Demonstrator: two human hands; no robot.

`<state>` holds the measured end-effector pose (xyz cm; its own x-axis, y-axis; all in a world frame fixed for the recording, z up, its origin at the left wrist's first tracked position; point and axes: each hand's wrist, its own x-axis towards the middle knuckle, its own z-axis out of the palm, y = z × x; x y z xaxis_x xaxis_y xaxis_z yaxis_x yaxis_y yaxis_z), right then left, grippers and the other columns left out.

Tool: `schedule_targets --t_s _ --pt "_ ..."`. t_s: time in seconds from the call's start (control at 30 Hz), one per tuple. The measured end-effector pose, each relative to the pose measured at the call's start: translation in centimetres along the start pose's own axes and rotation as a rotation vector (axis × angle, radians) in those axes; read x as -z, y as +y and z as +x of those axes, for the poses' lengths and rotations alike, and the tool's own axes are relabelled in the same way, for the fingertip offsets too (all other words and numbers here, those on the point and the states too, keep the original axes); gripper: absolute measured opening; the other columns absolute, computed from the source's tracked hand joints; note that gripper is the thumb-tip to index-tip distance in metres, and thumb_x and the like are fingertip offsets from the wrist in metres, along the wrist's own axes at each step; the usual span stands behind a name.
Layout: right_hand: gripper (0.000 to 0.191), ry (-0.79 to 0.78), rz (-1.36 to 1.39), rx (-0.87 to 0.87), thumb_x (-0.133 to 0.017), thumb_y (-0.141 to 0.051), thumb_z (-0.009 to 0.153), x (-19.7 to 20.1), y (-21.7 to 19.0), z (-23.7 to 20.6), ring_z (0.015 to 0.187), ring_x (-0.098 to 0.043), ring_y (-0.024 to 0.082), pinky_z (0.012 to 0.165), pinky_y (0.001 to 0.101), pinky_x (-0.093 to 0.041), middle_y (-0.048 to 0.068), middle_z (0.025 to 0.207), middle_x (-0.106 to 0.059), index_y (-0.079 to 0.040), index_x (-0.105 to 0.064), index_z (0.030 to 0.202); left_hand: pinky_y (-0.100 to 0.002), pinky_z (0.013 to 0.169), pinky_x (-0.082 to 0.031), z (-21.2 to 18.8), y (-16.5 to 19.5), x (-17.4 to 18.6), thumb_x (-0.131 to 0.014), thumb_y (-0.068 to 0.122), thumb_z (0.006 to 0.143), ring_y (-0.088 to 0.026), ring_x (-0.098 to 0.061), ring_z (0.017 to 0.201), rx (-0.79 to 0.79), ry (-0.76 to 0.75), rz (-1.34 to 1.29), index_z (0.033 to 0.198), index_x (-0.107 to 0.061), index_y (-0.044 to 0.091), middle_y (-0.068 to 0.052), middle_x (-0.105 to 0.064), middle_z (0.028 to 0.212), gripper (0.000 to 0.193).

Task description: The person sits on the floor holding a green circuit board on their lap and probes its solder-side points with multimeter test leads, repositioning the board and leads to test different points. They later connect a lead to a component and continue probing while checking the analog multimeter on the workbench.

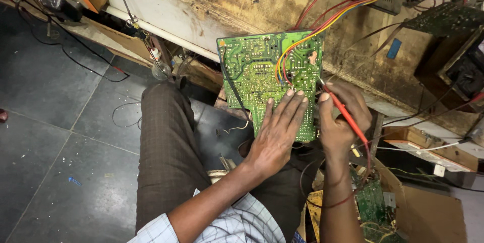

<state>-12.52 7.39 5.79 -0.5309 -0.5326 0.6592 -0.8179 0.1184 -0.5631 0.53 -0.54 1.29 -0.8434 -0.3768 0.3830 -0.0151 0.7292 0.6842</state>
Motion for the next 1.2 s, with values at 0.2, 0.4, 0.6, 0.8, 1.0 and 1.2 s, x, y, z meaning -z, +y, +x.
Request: schedule_targets --t_s 0.2,0.4,0.6,0.8,1.0,1.2 --pt "0.018 -0.012 -0.015 -0.004 -0.072 0.005 0.100 -0.3 -0.9 0.0 0.111 -0.071 0.025 0.097 0.0310 -0.056 0.017 0.117 -0.073 0.004 -0.071 0.118 -0.059 0.129 -0.015 -0.1 0.0 -0.1 -0.060 -0.012 0.072 -0.037 -0.020 0.159 -0.005 0.008 -0.012 0.158 -0.029 -0.003 -0.018 -0.027 0.166 0.092" --pt "0.022 -0.022 -0.098 0.082 -0.072 0.004 0.099 -0.8 -1.2 -0.2 0.112 -0.072 0.029 0.098 0.0352 -0.059 0.019 0.119 -0.070 0.004 -0.071 0.120 -0.059 0.129 -0.014 0.0 0.0 0.0 -0.061 -0.012 0.071 -0.037 -0.019 0.159 -0.005 0.010 -0.007 0.158 -0.030 -0.003 -0.018 -0.028 0.165 0.093" --pt "0.022 -0.003 -0.196 0.113 -0.072 0.003 0.100 -1.3 -0.9 -1.2 0.110 -0.073 0.030 0.095 0.0362 -0.060 0.020 0.121 -0.070 0.004 -0.071 0.123 -0.058 0.129 -0.014 0.0 0.1 0.1 -0.062 -0.012 0.067 -0.036 -0.019 0.158 -0.001 -0.005 -0.008 0.157 -0.030 -0.003 -0.018 -0.027 0.165 0.096" --pt "0.022 0.056 -0.066 0.117 -0.071 0.001 0.101 -1.7 -0.1 -0.9 0.111 -0.073 0.028 0.098 0.0358 -0.061 0.020 0.122 -0.071 0.003 -0.070 0.123 -0.059 0.129 -0.014 0.0 0.1 -0.1 -0.061 -0.012 0.070 -0.036 -0.019 0.158 0.003 0.004 -0.004 0.159 -0.028 -0.003 -0.018 -0.027 0.165 0.095" --pt "0.019 -0.007 -0.037 -0.050 -0.071 0.001 0.104 -0.7 -1.8 -0.2 0.112 -0.072 0.026 0.101 0.0337 -0.057 0.018 0.120 -0.072 0.004 -0.070 0.123 -0.058 0.129 -0.015 -0.1 0.0 -0.2 -0.059 -0.012 0.073 -0.036 -0.019 0.159 -0.011 0.017 0.008 0.158 -0.029 -0.003 -0.018 -0.028 0.166 0.090" --pt "0.017 -0.073 -0.054 -0.019 -0.073 0.000 0.102 -0.5 -2.5 0.5 0.111 -0.072 0.029 0.101 0.0349 -0.056 0.019 0.117 -0.072 0.004 -0.070 0.118 -0.059 0.129 -0.015 -0.1 0.0 -0.2 -0.059 -0.011 0.074 -0.037 -0.021 0.158 -0.007 0.021 -0.011 0.158 -0.031 -0.004 -0.019 -0.029 0.164 0.089"
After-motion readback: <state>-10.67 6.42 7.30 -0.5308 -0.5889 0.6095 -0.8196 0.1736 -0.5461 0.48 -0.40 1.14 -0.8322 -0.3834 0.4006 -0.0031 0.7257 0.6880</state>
